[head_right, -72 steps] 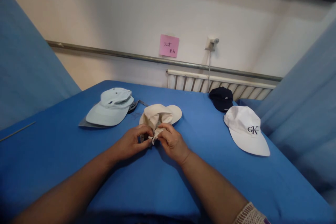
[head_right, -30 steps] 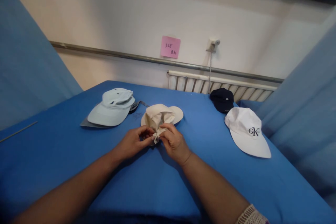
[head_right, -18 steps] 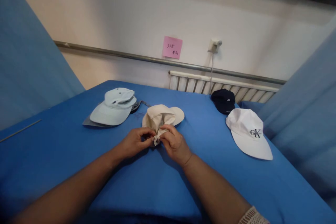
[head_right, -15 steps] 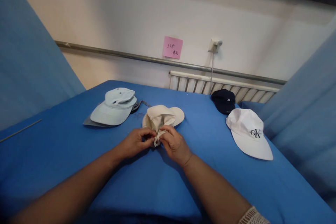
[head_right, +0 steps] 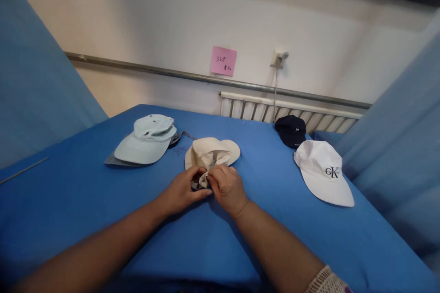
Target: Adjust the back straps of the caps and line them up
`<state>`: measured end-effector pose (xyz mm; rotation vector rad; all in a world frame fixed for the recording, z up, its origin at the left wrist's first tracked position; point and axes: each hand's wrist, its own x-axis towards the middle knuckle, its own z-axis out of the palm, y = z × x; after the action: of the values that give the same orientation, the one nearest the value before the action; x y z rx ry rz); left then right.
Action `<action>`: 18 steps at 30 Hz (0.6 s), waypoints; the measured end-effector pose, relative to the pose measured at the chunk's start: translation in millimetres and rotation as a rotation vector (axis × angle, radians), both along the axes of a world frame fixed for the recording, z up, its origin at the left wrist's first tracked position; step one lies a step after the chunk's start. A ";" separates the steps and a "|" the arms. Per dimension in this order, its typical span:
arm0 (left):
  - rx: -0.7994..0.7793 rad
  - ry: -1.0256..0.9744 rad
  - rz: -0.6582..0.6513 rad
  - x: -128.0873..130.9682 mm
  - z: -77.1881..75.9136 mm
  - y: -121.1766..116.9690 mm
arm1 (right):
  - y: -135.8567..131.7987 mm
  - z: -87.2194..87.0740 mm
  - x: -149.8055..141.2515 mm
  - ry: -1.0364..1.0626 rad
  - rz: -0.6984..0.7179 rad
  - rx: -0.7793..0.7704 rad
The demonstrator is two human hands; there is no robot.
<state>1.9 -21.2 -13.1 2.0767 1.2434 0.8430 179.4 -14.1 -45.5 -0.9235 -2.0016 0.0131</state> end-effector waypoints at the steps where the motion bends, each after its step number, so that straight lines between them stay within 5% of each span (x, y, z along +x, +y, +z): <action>1: 0.023 0.029 0.015 0.3 -1.9 0.6 | -0.8 0.4 -1.1 -0.010 -0.009 -0.007; 6: 0.040 0.019 -0.002 -1.1 -2.5 3.4 | -0.6 1.2 -0.4 0.085 0.038 -0.156; 12: -0.196 -0.263 -0.044 1.5 -0.2 3.7 | 8.2 -2.8 6.4 0.311 0.111 -0.487; 18: -0.459 -0.578 -0.054 0.2 -4.6 8.4 | 15.2 -9.0 2.5 0.499 0.204 -0.618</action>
<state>2.1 -12.9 -17.7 1.3636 0.9426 0.9379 181.9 1.2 -54.5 -0.9608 -1.6195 0.9284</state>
